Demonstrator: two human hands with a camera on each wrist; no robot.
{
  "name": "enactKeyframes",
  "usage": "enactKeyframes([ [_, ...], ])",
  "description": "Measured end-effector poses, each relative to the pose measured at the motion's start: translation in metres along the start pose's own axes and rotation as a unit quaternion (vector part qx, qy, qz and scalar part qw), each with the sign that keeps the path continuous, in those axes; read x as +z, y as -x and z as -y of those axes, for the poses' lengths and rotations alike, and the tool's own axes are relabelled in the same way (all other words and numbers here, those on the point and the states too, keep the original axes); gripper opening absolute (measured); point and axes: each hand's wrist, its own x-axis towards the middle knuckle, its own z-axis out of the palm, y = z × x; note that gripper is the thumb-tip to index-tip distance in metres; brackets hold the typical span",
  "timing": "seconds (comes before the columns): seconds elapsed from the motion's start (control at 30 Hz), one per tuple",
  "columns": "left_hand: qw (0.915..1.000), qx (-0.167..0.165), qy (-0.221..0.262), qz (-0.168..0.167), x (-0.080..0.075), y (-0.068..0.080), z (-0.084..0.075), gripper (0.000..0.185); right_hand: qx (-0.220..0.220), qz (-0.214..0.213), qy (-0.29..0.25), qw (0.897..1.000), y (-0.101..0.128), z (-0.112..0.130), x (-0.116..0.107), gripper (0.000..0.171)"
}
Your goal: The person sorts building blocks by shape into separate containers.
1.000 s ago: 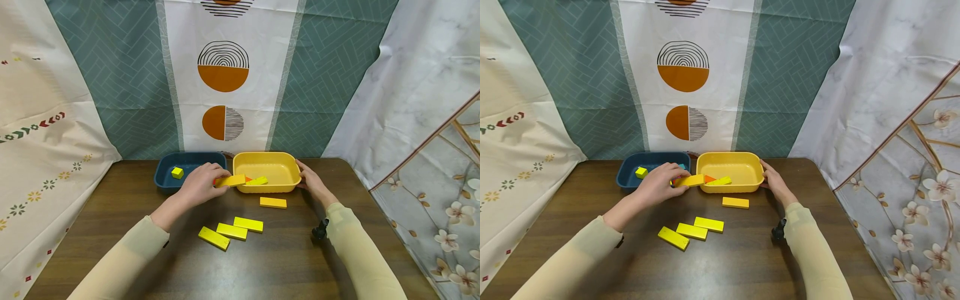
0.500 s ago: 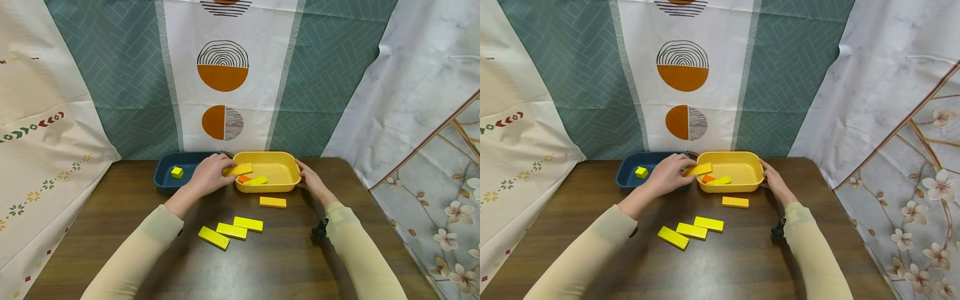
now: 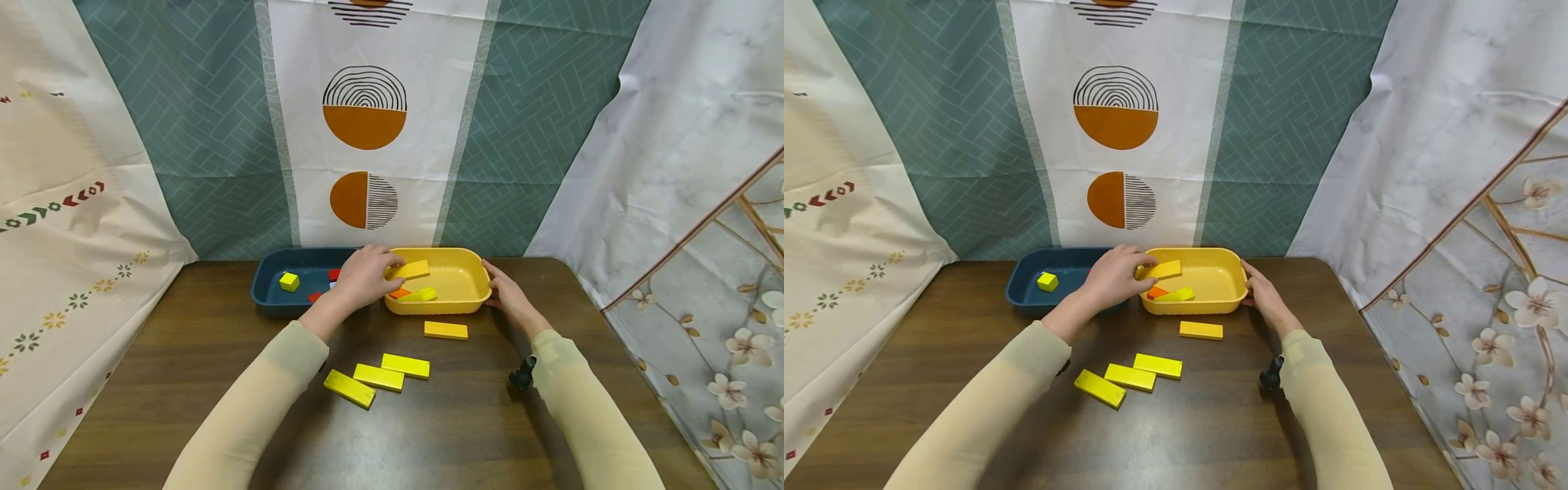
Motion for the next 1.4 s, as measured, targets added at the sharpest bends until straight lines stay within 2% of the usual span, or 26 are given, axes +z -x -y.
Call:
enactKeyframes([
  [0.23, 0.9998, -0.005, -0.005, 0.016, 0.011, -0.009, -0.004, 0.036, -0.002, 0.000, -0.006, 1.000, -0.001, -0.001, 0.000, 0.066],
  [0.73, 0.9983, -0.042, -0.005, 0.041, 0.027, -0.022, -0.012, 0.041, 0.002, -0.002, -0.003, 1.000, -0.001, 0.000, 0.000, 0.066],
  [1.17, 0.9964, -0.077, 0.015, 0.034, 0.039, -0.022, -0.015, 0.045, 0.004, 0.000, -0.001, 1.000, 0.001, 0.000, 0.001, 0.066],
  [1.4, 0.9974, -0.065, 0.022, 0.023, 0.036, -0.020, -0.012, 0.051, -0.005, 0.002, -0.005, 1.000, -0.001, -0.002, 0.000, 0.065],
])
